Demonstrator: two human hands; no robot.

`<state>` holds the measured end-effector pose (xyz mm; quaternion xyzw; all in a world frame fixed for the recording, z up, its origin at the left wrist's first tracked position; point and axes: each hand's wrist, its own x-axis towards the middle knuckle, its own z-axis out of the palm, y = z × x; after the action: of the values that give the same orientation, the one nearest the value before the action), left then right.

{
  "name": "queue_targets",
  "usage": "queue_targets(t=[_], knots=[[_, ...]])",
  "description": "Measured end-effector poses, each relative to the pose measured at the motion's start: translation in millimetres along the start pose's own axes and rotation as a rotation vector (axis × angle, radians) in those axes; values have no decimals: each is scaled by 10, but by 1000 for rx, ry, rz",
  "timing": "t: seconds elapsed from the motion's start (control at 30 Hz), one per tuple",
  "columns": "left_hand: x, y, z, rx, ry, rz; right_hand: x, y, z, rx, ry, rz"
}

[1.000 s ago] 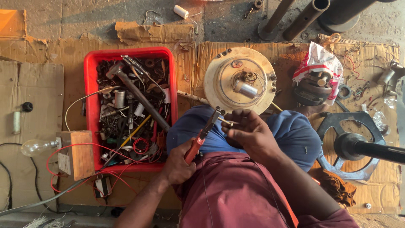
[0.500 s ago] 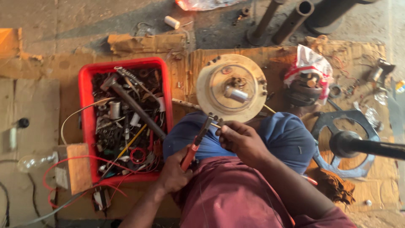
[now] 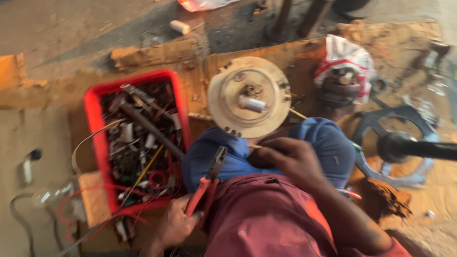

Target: The person sits on the floor and works on a circular electrical motor component. They use pliers to manipulate wires and a wooden stick to adjust parts inside the motor housing. The person repeatedly inserts and removes the stick while handling small metal pieces.

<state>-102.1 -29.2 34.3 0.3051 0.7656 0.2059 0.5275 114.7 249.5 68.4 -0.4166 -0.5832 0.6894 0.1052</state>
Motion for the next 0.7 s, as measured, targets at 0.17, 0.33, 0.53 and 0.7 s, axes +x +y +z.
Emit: queue_targets(t=[0.17, 0.33, 0.53, 0.7], knots=[[149, 165, -82, 41, -259, -137, 1, 162, -515, 490, 91, -39], [179, 745, -663, 508, -257, -105, 47, 267, -967, 674, 90, -233], [1445, 856, -800, -254, 321, 112, 321, 596, -1274, 1041, 163, -79], [2584, 612, -266, -442, 272, -221, 326, 884, -1281, 1053, 175, -9]])
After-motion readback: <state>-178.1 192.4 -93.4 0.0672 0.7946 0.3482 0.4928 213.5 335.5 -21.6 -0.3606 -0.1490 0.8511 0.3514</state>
